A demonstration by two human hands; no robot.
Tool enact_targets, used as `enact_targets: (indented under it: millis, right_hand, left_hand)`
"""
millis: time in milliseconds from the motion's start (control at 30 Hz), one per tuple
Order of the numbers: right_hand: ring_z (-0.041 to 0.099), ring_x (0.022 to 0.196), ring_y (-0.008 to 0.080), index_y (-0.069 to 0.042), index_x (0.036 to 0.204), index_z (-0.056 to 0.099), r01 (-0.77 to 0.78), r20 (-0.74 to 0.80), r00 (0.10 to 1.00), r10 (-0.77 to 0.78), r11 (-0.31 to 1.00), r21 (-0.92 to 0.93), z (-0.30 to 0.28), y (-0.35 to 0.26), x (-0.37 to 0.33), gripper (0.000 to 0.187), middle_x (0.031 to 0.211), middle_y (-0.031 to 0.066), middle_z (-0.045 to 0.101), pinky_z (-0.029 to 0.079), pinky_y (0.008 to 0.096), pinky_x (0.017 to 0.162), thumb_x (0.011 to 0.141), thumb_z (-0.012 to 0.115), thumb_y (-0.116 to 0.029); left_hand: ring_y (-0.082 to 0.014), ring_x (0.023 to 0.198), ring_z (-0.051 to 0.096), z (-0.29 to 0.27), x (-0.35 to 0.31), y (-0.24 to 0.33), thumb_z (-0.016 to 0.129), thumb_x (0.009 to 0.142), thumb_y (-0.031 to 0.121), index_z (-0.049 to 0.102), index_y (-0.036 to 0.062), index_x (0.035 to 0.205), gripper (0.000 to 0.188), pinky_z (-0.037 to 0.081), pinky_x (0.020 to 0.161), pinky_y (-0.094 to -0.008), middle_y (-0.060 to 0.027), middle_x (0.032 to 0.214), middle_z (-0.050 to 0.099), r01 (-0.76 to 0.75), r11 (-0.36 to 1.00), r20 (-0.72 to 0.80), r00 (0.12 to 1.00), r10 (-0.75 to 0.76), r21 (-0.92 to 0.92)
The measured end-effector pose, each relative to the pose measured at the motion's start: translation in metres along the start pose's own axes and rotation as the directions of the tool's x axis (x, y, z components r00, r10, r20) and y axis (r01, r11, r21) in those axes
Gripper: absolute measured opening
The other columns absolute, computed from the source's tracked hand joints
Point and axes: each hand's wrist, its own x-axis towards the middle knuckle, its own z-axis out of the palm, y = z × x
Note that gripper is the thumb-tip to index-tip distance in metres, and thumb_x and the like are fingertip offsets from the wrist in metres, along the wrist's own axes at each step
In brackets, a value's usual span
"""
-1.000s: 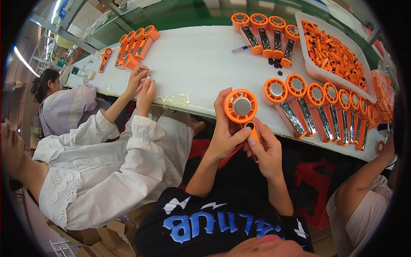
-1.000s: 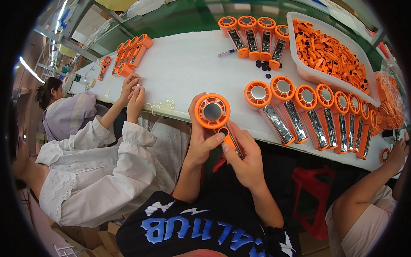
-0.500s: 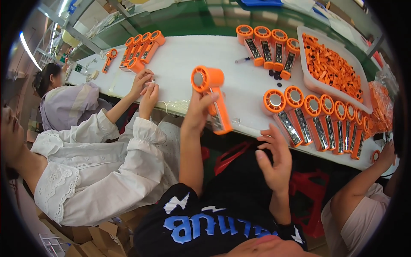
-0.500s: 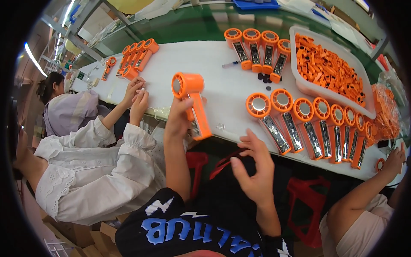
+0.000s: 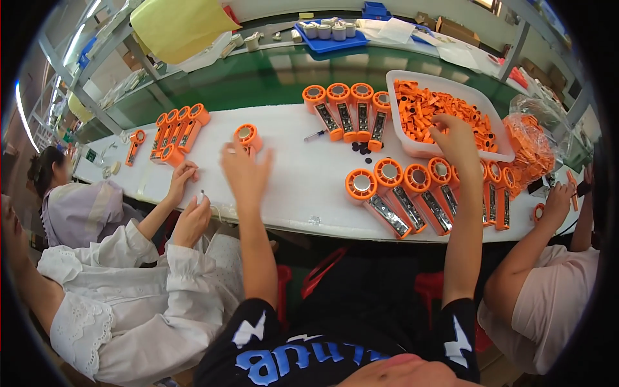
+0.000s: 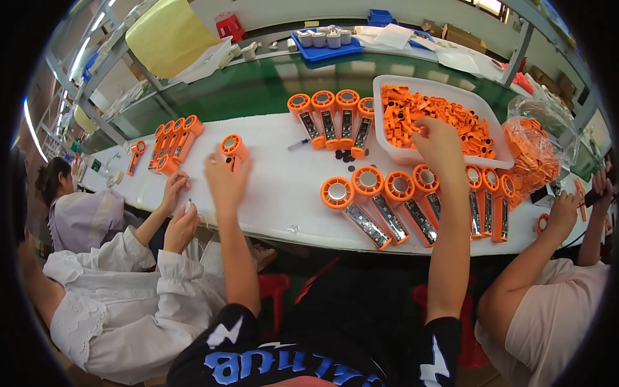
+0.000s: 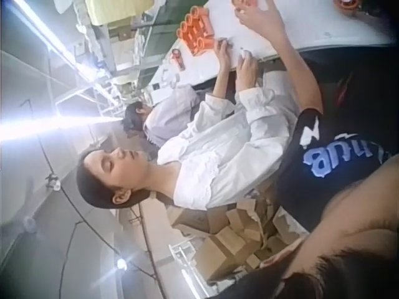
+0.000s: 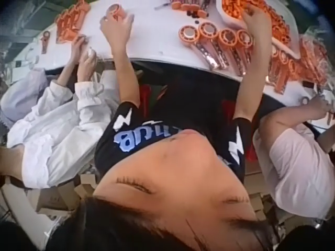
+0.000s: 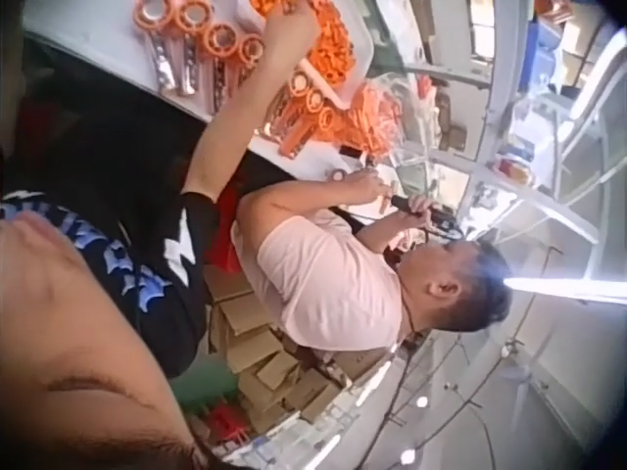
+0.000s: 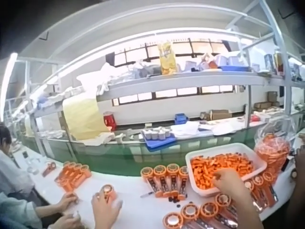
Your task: The person assembles handheld fans by hand, fitting internal motors and fan blades into plastic housings, then securing the components with screws.
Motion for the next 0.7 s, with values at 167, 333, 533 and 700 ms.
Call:
enact_targets:
  millis: [167, 333, 533, 700]
  right_hand:
    - [0.068, 0.087, 0.0313, -0.002, 0.096, 0.069, -0.085, 0.250, 0.955, 0.157, 0.958, -0.275, 0.033, 0.011, 0.054, 0.027, 0.094, 0.0185, 0.069, 0.054, 0.0417, 0.077, 0.074, 0.069, -0.017]
    - [0.068, 0.085, 0.0332, -0.003, 0.089, 0.069, -0.129, 0.128, 0.968, 0.216, 0.864, -0.487, 0.052, 0.027, 0.070, 0.022, 0.092, 0.0196, 0.069, 0.054, 0.0435, 0.075, 0.074, 0.069, -0.018]
    - [0.067, 0.083, 0.0385, 0.003, 0.084, 0.065, 0.037, 0.211, 0.977, 0.041, 0.935, -0.352, 0.088, 0.053, 0.093, 0.019, 0.086, 0.0250, 0.067, 0.053, 0.0472, 0.073, 0.073, 0.064, -0.012]
    - [0.058, 0.074, 0.0375, 0.002, 0.078, 0.056, 0.189, 0.021, 0.981, -0.191, 0.939, -0.287, 0.079, 0.111, 0.088, 0.017, 0.077, 0.0214, 0.060, 0.045, 0.0459, 0.066, 0.080, 0.062, -0.014]
  left_hand:
    - [-0.0235, 0.123, 0.052, -0.018, -0.079, 0.084, 0.079, 0.077, 0.029, 0.049, 0.0026, 0.135, 0.071, 0.042, 0.101, -0.0368, -0.0126, 0.137, 0.053, 0.254, 0.528, 0.536, 0.684, 0.495, -0.811]
    - [-0.0231, 0.120, 0.054, -0.004, -0.084, 0.094, 0.080, 0.076, 0.024, 0.052, 0.0007, 0.132, 0.067, 0.042, 0.101, -0.0351, -0.0133, 0.133, 0.055, 0.296, 0.453, 0.509, 0.716, 0.478, -0.841]
    - [-0.0315, 0.114, 0.057, 0.014, -0.087, 0.067, 0.080, 0.076, 0.025, 0.051, -0.0024, 0.129, 0.066, 0.043, 0.100, -0.0377, -0.0187, 0.121, 0.059, 0.189, 0.398, 0.352, 0.851, 0.390, -0.898]
    - [-0.0334, 0.114, 0.053, 0.020, -0.095, 0.072, 0.078, 0.077, 0.029, 0.050, -0.0034, 0.129, 0.067, 0.042, 0.100, -0.0389, -0.0194, 0.123, 0.054, 0.109, 0.409, 0.281, 0.877, 0.390, -0.906]
